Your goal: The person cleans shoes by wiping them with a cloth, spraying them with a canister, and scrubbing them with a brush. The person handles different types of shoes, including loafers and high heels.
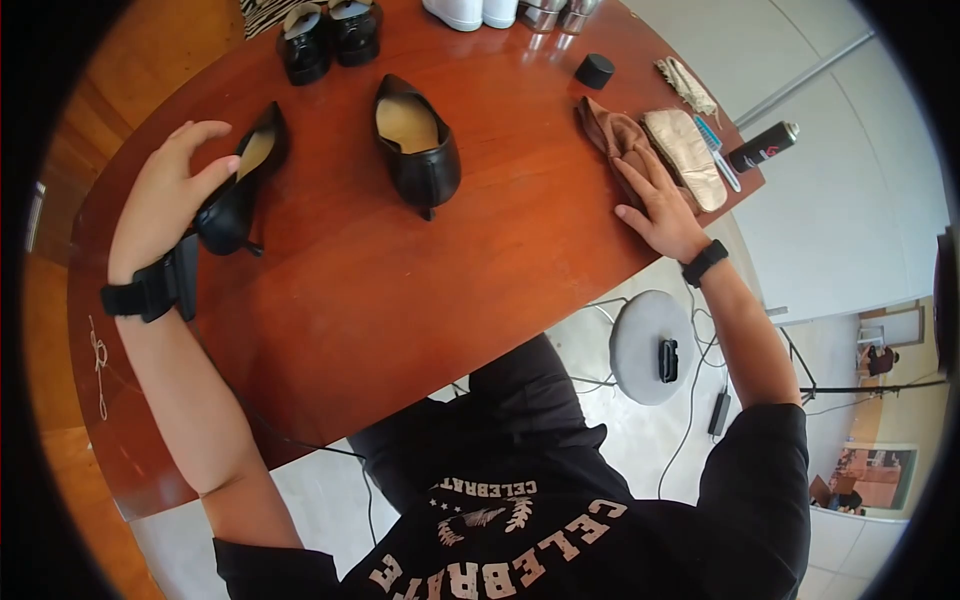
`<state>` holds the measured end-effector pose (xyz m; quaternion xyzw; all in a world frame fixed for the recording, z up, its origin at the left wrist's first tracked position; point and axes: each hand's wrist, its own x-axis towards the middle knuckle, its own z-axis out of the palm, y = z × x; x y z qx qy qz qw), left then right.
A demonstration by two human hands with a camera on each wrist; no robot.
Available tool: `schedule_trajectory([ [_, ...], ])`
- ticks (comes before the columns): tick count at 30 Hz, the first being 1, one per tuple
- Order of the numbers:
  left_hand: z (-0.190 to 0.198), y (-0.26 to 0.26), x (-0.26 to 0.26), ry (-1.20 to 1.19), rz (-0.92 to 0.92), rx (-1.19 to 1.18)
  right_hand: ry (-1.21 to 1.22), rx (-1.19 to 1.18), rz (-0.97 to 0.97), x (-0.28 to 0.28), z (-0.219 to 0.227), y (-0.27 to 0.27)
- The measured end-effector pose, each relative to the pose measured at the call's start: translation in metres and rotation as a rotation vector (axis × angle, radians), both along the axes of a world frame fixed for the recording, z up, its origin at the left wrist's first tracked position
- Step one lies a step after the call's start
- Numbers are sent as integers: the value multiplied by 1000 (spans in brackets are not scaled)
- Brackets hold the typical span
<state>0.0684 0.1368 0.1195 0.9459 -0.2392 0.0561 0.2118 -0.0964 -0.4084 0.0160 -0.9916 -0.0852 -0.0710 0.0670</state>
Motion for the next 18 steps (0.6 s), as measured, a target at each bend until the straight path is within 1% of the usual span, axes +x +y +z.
schedule_trajectory([
  [2,0,-1,3,113,-16,-11,-10,59,-6,2,-1,-3],
  [3,-1,-1,2,89,-8,-18,-14,95,-1,2,-1,-2],
  [4,1,-2,0,124,-11,-55,-19,130,3,2,1,0],
  [6,-2,-3,-2,130,3,-44,-23,161,-42,-1,6,10],
  [7,-5,-1,0,91,-26,-45,-29,207,-43,-3,8,13],
  [8,-3,-2,0,142,-17,-64,-34,252,-46,-4,8,16],
  [11,0,-4,-1,143,1,-35,-104,336,-171,-9,0,28],
  [13,3,-6,-4,186,28,-43,-174,313,-207,-9,-1,33],
  [15,7,-7,-6,207,-4,-56,-260,291,-213,-9,-9,36],
  [18,16,-13,-12,256,-45,-77,-299,230,-268,-10,-13,39],
])
